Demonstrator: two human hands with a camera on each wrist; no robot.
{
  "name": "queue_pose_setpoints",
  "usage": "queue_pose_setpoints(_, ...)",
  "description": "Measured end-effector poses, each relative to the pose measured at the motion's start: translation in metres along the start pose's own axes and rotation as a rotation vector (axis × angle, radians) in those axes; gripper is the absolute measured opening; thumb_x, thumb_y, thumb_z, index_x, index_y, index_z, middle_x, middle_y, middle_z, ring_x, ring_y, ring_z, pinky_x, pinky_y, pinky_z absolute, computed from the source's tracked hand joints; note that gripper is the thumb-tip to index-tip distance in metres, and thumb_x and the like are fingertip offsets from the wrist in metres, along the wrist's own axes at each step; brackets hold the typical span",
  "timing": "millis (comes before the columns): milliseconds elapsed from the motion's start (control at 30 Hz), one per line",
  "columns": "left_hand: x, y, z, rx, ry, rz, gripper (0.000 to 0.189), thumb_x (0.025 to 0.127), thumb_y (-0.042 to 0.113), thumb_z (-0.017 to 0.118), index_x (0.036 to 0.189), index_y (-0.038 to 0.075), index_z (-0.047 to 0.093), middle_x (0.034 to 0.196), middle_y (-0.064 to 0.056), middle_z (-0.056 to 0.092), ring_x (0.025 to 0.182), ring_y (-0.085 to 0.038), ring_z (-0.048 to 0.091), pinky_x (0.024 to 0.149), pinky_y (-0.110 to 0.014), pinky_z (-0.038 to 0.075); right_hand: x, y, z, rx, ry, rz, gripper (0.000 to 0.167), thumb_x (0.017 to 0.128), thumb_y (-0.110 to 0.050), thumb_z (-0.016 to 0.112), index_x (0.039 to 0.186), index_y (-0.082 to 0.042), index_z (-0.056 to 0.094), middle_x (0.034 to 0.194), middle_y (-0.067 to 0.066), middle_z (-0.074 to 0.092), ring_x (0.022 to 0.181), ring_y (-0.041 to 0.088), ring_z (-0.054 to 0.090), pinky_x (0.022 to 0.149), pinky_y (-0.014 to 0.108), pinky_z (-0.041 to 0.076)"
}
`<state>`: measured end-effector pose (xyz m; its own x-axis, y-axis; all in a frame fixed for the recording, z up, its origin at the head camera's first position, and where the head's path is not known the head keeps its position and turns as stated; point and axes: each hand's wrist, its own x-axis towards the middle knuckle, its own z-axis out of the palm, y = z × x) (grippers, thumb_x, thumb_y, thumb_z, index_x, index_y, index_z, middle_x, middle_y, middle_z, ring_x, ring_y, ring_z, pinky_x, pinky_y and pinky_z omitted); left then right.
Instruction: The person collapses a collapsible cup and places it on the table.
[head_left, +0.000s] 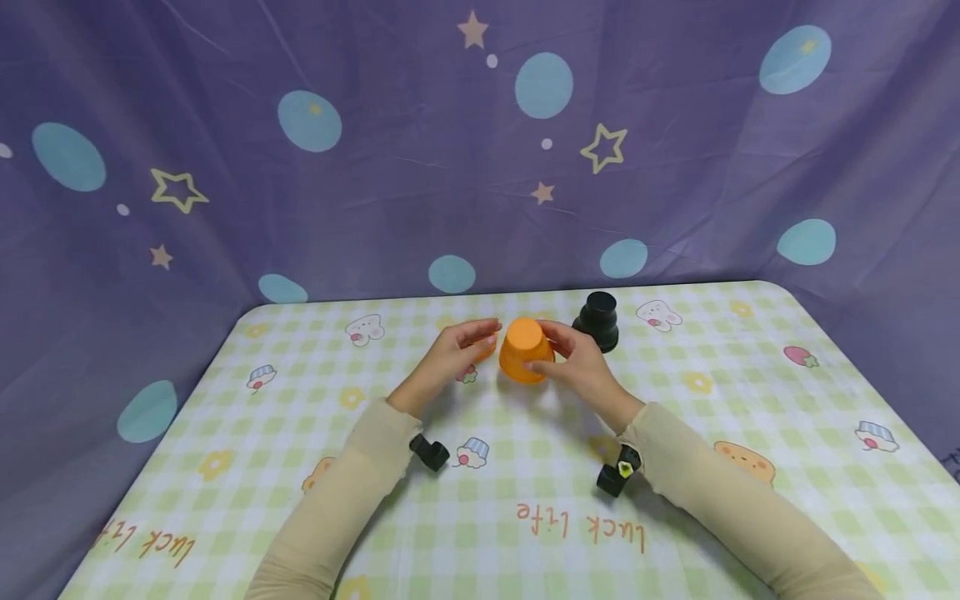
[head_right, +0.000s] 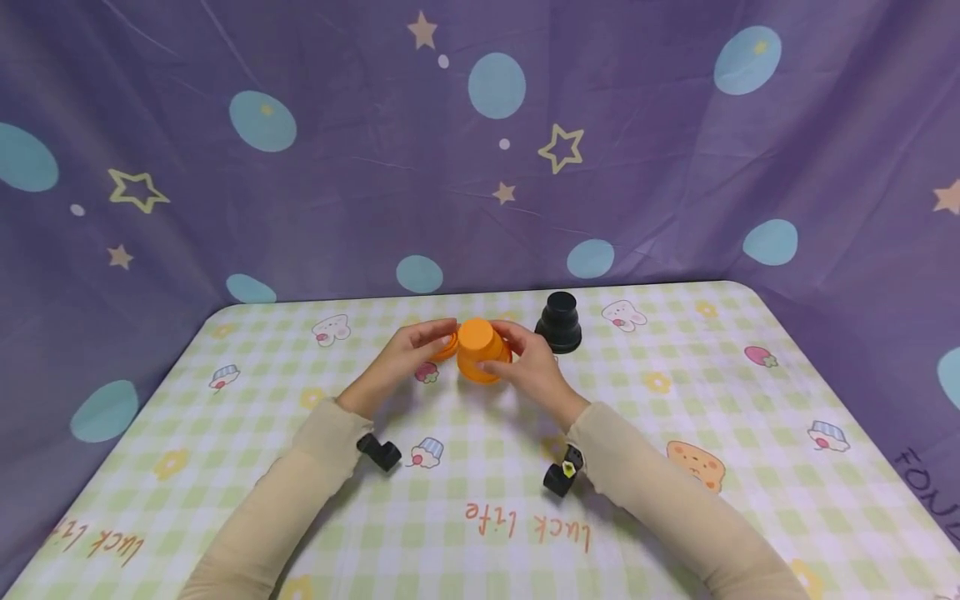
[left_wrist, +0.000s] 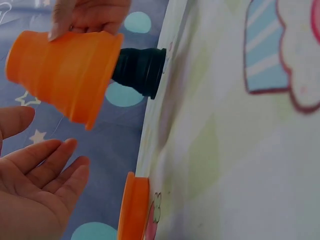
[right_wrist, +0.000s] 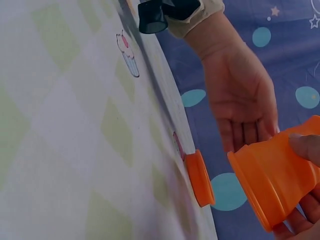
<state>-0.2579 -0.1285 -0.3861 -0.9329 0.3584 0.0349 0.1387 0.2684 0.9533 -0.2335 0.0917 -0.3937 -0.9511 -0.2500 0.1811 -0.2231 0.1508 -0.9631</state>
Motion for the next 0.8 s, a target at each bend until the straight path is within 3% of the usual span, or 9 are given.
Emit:
queue_pose_setpoints(67,0.0,-0.001,0.002,0.006,-0.015,-0.003,0.04,0.097,0.019,0.054,0.134,0.003,0.052,0.134,-0.013,0.054,0.081,-0.035,0.051,0.048,-0.022,0.039,-0.002,-0.001,0.0,-0.002,-0.001,-0.017,0.059,0.077,-0.003,0.076,0.131,-0.001,0.053,0.133,0.014,0.054,0.126,0.026,0.047,0.108,0.041,0.033)
queue_pose_setpoints(100,0.001,-0.002,0.003,0.012,-0.018,-0.004,0.041,0.097,0.019,0.054,0.134,0.001,0.051,0.134,-0.014,0.054,0.087,-0.033,0.052,0.053,-0.023,0.04,-0.003,-0.002,0.001,-0.004,-0.001,-0.023,0.058,0.077,-0.003,0.076,0.131,-0.001,0.053,0.132,0.015,0.055,0.126,0.027,0.047,0.108,0.041,0.034)
queue_pose_setpoints(233,0.003,-0.006,0.007,0.034,-0.029,-0.031,0.041,0.098,0.02,0.051,0.134,-0.001,0.051,0.135,-0.014,0.053,0.114,-0.026,0.053,0.083,-0.027,0.047,-0.004,-0.003,0.001,-0.015,-0.005,-0.041,0.058,0.077,-0.002,0.076,0.13,-0.001,0.054,0.131,0.015,0.055,0.125,0.028,0.048,0.108,0.041,0.034)
queue_pose_setpoints(333,0.004,-0.007,0.009,0.037,-0.028,-0.057,0.04,0.099,0.021,0.05,0.133,-0.001,0.052,0.135,-0.014,0.053,0.124,-0.027,0.049,0.101,-0.036,0.042,-0.004,-0.003,0.001,-0.021,-0.014,-0.06,0.057,0.076,-0.002,0.077,0.129,-0.001,0.054,0.131,0.015,0.056,0.125,0.027,0.048,0.108,0.041,0.034)
queue_pose_setpoints(433,0.003,-0.006,0.011,0.024,-0.036,-0.069,0.04,0.1,0.021,0.049,0.132,-0.002,0.052,0.135,-0.016,0.052,0.124,-0.03,0.049,0.103,-0.041,0.04,-0.004,-0.003,0.002,-0.02,-0.019,-0.077,0.057,0.076,-0.002,0.077,0.129,-0.001,0.055,0.131,0.015,0.056,0.125,0.027,0.048,0.108,0.041,0.034)
queue_pose_setpoints(600,0.004,-0.005,0.012,-0.043,-0.056,-0.049,0.04,0.101,0.019,0.047,0.131,-0.007,0.05,0.133,-0.021,0.052,0.121,-0.033,0.052,0.1,-0.039,0.043,-0.004,-0.004,0.001,-0.017,-0.018,-0.084,0.057,0.076,-0.001,0.077,0.129,-0.001,0.054,0.132,0.014,0.055,0.126,0.027,0.047,0.108,0.042,0.034)
queue_pose_setpoints(800,0.006,-0.008,0.012,-0.102,-0.046,-0.028,0.037,0.101,0.014,0.046,0.128,-0.01,0.051,0.125,-0.025,0.056,0.094,-0.018,0.065,0.088,-0.034,0.052,-0.005,-0.005,0.002,-0.015,-0.04,-0.101,0.056,0.076,-0.001,0.077,0.128,-0.001,0.055,0.13,0.014,0.056,0.125,0.027,0.047,0.108,0.042,0.034)
